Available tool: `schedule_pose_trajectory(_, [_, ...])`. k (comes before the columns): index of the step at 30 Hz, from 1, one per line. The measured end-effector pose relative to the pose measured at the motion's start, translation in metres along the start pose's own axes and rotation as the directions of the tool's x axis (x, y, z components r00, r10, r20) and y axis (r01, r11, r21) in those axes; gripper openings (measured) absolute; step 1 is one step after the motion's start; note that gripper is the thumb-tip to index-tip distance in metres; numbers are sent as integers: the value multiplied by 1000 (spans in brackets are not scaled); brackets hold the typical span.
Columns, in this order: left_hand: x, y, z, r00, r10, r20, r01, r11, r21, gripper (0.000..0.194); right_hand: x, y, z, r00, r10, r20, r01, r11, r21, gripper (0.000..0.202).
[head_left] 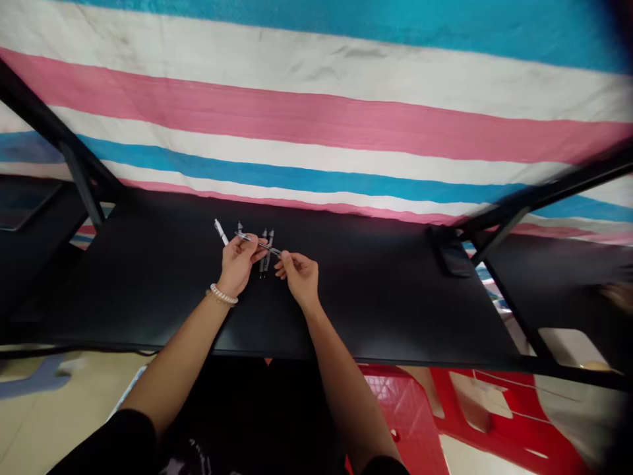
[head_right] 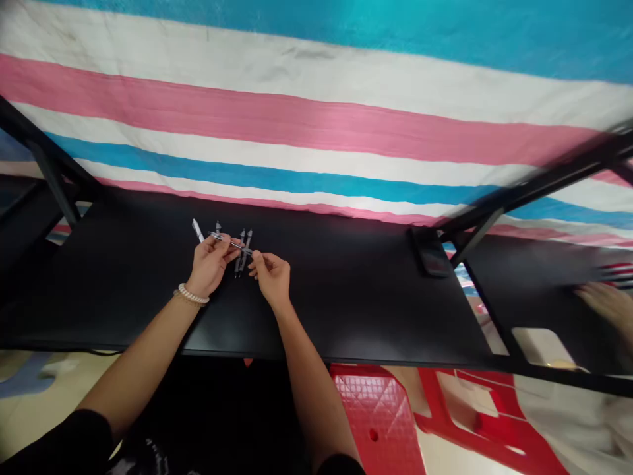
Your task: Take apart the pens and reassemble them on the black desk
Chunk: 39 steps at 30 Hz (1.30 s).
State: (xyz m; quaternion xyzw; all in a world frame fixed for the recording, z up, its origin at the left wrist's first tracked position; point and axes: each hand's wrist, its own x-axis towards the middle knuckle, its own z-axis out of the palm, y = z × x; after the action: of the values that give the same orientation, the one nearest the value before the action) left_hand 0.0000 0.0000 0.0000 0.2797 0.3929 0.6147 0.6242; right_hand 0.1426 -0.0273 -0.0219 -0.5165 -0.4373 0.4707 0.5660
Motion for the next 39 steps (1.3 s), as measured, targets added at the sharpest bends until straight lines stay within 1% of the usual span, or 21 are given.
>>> schedule_pose_trajectory(2, [0, 0, 0, 1000, 4, -9, -4, 1000, -3, 41, 1, 2, -1, 1000, -11, -5, 12, 1000, 27, 45])
schedule_pose_trajectory(4, [1, 0, -1, 1000, 8, -18, -8, 1000, -1, 42, 1, 2, -1, 1000, -24, 13, 23, 998, 50, 45])
schedule_pose_trajectory(7, [1, 0, -1, 1000, 9, -14, -9, 1000, 3, 43, 1, 2, -1, 999, 5, 42, -7, 999, 39, 42])
schedule_pose_trajectory(11, [0, 2, -1, 1000, 11, 0, -11, 1000, 14, 43, 0, 1, -1, 999, -23, 31, 22, 1000, 22, 46])
schedule_pose_trajectory(14, [-1, 2, -1, 1000, 9, 30, -10, 1000, 25, 41, 0, 0, -1, 999, -3, 38, 3, 1000, -13, 46])
schedule_pose_trajectory(17, [0, 2, -1, 999, 19, 36, -20, 999, 36, 40, 0, 1, -1, 999, -21, 26, 21, 1000, -9, 49])
schedule_pose_trajectory(20, [0, 2, -1, 999, 30, 35, -32, 998, 52, 40, 1, 2, -1, 998, -16, 62, 19, 999, -43, 46])
schedule_pose_trajectory(25, [-1, 3, -2, 997, 35, 66, -40, 996, 75, 41, -1, 0, 0, 996, -13, 92, 21, 996, -85, 48])
schedule_pose_trajectory(31, [-2, 5, -2, 997, -12, 79, 4, 996, 93, 43, -6, -9, -2, 984, 18, 179, 15, 983, -183, 57])
schedule_pose_trajectory(35, [-3, 8, -2, 992, -10, 122, -1, 997, 83, 40, -7, -14, -2, 983, 36, 179, 2, 978, -208, 58])
schedule_pose_trajectory(39, [-4, 10, -1, 986, -3, 166, -8, 998, 67, 42, -6, -14, -2, 982, 32, 188, 0, 986, -169, 58])
